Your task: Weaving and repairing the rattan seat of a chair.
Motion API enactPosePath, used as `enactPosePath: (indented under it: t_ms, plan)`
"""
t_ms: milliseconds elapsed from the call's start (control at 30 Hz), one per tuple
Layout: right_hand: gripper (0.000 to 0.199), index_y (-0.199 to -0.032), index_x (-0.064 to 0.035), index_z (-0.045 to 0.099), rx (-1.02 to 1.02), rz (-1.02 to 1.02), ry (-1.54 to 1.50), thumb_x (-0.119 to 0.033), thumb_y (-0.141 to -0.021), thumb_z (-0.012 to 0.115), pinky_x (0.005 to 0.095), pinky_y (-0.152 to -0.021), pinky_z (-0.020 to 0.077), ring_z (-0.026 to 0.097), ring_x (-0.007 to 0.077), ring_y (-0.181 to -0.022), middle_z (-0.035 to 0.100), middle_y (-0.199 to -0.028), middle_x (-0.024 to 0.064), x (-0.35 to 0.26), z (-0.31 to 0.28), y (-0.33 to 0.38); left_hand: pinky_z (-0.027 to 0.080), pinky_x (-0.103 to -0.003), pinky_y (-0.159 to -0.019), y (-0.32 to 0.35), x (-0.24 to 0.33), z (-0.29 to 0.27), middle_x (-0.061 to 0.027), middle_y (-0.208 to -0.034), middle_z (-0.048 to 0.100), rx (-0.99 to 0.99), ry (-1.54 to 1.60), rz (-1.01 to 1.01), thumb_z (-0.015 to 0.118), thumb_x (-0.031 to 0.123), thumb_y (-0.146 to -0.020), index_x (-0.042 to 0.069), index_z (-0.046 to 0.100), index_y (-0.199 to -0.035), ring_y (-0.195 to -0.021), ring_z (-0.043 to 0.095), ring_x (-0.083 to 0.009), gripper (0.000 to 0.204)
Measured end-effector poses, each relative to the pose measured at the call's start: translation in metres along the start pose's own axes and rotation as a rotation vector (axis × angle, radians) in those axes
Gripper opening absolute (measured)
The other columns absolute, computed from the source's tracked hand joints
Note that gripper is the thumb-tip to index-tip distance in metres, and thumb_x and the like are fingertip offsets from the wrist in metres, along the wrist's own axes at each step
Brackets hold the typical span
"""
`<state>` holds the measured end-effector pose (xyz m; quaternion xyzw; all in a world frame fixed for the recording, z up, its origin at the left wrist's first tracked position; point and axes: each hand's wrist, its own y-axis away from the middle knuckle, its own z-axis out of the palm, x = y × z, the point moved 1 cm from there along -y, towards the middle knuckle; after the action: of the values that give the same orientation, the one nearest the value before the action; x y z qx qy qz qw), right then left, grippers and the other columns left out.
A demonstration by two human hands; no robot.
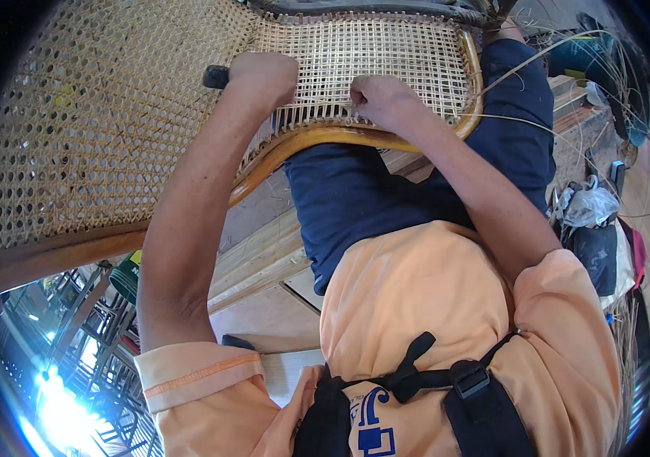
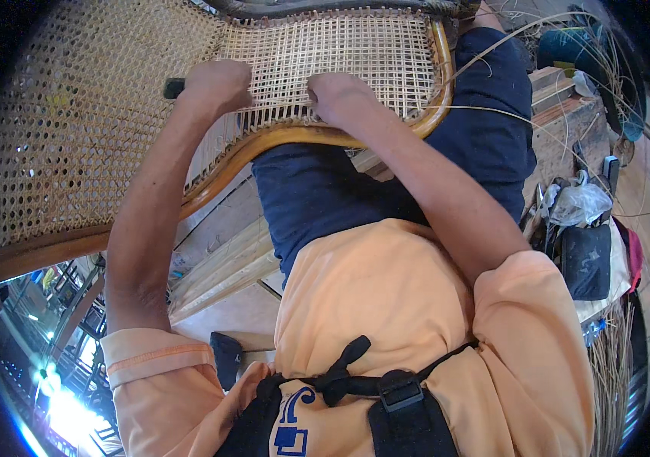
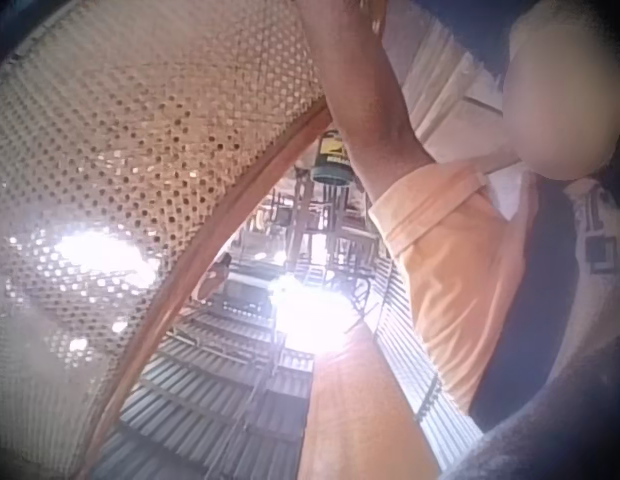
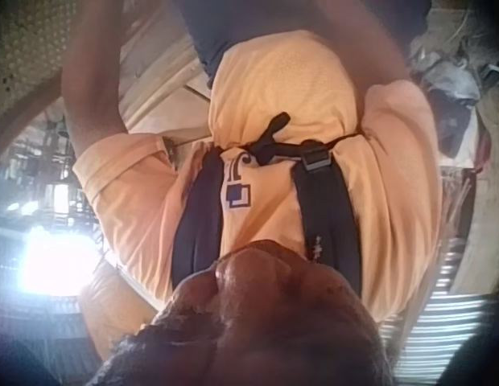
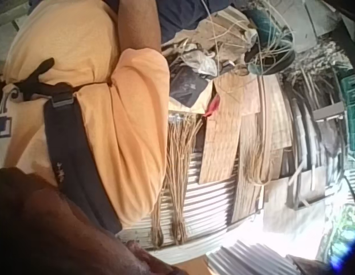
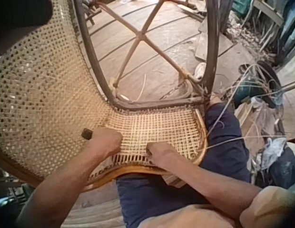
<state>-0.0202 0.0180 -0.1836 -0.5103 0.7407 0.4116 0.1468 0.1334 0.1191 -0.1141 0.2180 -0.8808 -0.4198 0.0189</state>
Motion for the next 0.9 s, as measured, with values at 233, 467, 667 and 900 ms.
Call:
enactPosePath:
  t_ms: [233, 467, 667, 900]
  plan:
    - [0.026, -0.094, -0.0040, 0.065, -0.098, -0.054, -0.394, -0.027, -0.088, 0.054, 0.0349, -0.068, 0.0498, 0.063, 0.0231, -0.072, 0.065, -0.080, 0.0134, -0.024, -0.013, -0.025, 0.049, -0.043, -0.069, 0.036, -0.026, -0.041, -0.0180, -0.080, 0.064, 0.069, 0.049, -0.063, 0.065, 0.033, -0.075, 0.004, 0.066, -0.083, -0.078, 0.063, -0.0320, 0.030]
    - [0.025, -0.092, -0.0024, 0.066, -0.088, -0.050, -0.185, -0.024, -0.084, 0.056, 0.0327, -0.059, 0.0486, 0.061, 0.0190, -0.059, 0.063, -0.065, 0.0109, 0.014, -0.015, -0.013, 0.048, -0.042, -0.073, 0.009, 0.017, 0.030, -0.0176, -0.083, 0.063, 0.076, 0.357, 0.132, 0.057, 0.029, -0.081, 0.005, 0.064, -0.085, -0.080, 0.062, -0.0340, 0.026]
    - [0.023, -0.091, -0.0034, 0.066, -0.291, 0.115, -0.182, -0.021, -0.080, 0.056, 0.0319, -0.060, 0.0490, 0.062, 0.0193, -0.061, 0.064, -0.066, 0.0095, 0.012, -0.024, -0.015, 0.050, -0.043, -0.073, -0.004, 0.040, 0.022, -0.0166, -0.087, 0.065, -0.037, 0.281, 0.119, 0.056, 0.025, -0.079, 0.007, 0.066, -0.086, -0.083, 0.062, -0.0336, 0.022]
    - [0.021, -0.082, -0.0034, 0.066, -0.368, 0.119, -0.020, -0.022, -0.080, 0.057, 0.0324, -0.061, 0.0480, 0.061, 0.0198, -0.061, 0.064, -0.063, 0.0085, 0.010, -0.013, -0.024, 0.050, -0.043, -0.070, -0.004, 0.048, 0.028, -0.0171, -0.083, 0.064, 0.031, 0.266, 0.144, 0.055, 0.025, -0.077, 0.007, 0.067, -0.084, -0.080, 0.063, -0.0329, 0.023]
